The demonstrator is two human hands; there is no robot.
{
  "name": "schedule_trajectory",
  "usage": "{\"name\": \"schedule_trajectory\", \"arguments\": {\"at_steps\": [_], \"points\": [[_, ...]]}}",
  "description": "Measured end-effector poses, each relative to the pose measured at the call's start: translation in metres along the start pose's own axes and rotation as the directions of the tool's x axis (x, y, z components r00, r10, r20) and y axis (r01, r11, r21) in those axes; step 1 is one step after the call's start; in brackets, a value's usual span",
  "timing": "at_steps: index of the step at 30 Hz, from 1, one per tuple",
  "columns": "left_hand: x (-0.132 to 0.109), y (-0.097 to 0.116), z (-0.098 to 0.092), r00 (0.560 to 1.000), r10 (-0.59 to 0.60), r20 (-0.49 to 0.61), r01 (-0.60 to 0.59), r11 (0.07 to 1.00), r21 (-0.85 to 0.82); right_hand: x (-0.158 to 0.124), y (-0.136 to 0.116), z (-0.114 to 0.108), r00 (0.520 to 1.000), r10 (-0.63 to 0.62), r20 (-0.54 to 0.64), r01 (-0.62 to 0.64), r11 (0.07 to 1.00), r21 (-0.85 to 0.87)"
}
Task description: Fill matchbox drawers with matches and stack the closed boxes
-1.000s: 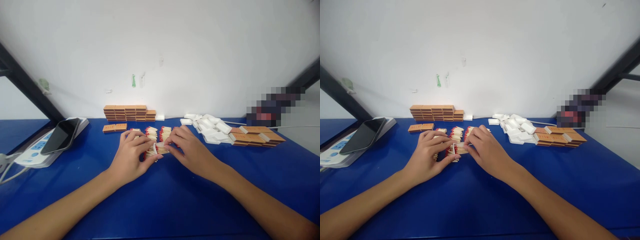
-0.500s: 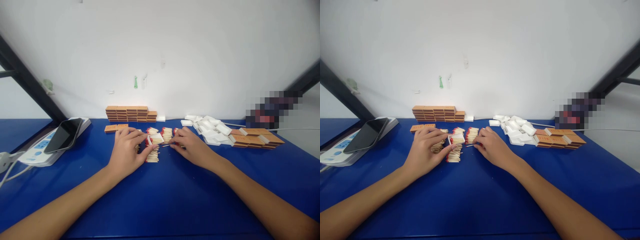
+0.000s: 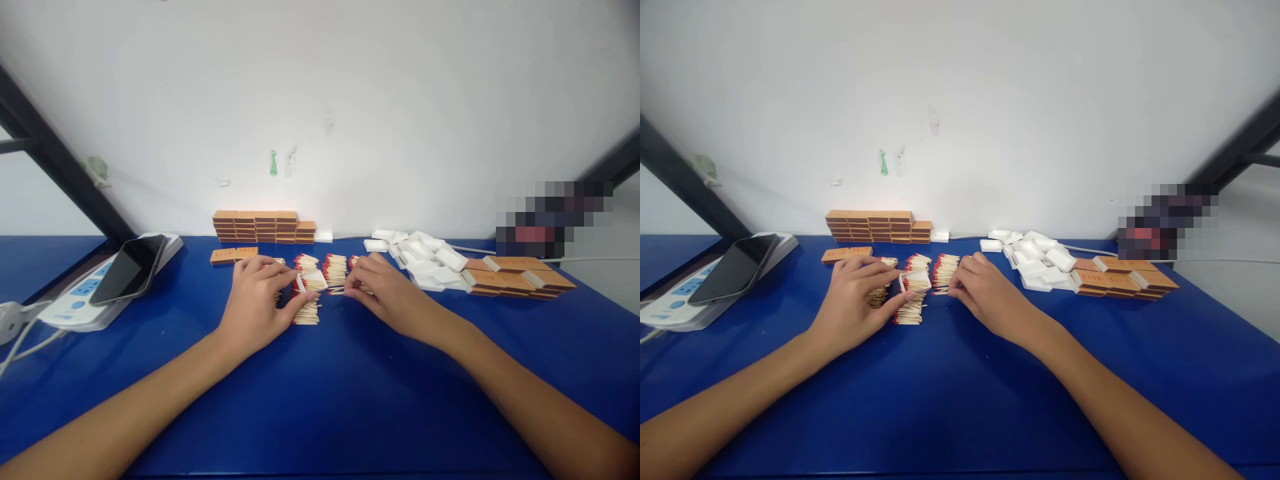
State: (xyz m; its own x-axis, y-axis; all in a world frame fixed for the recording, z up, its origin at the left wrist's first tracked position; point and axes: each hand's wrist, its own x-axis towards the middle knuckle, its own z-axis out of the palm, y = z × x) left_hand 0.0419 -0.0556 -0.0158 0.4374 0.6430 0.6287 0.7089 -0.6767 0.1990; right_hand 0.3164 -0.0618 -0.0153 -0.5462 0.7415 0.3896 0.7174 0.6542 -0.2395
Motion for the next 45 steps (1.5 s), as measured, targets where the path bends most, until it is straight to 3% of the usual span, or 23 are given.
{"name": "schedule_trajectory", "arguments": {"at_steps": [4,15,23,30,40,42,45], "points": [[-0.001,0.002,0.001,0.999,0.027,0.034,-0.026,1.0,-0.015,0.0,-0.009,-0.005,0.993,0.004,-0.121,-0.005,1.0,-0.007],[-0.003,0.012,0.001,0.991,0.128,0.037,-0.123,0.985,-0.121,0.004,-0.033,0.003,0.989,-0.004,-0.15,0.006,1.0,0.015],[-0.003,0.007,0.002,0.997,0.078,-0.008,-0.078,0.995,-0.067,0.003,-0.019,-0.001,0.973,-0.014,-0.232,0.014,1.0,-0.001],[0.0,0.002,0.001,0.998,0.011,-0.056,-0.012,1.0,-0.005,-0.002,0.007,0.01,0.998,0.001,-0.059,-0.006,0.996,-0.085],[0.001,0.003,0.001,1.0,0.002,-0.022,-0.003,1.0,-0.016,-0.001,0.005,0.009,0.997,0.014,0.077,-0.005,0.994,-0.11],[0.0,0.001,0.001,1.0,-0.001,-0.016,0.001,1.0,-0.009,-0.001,0.003,0.006,0.997,0.019,0.074,-0.01,0.991,-0.13],[0.0,0.0,0.002,1.0,-0.003,0.005,0.003,1.0,0.001,-0.001,-0.003,0.0,0.999,0.026,-0.022,-0.029,0.993,-0.111]]}}
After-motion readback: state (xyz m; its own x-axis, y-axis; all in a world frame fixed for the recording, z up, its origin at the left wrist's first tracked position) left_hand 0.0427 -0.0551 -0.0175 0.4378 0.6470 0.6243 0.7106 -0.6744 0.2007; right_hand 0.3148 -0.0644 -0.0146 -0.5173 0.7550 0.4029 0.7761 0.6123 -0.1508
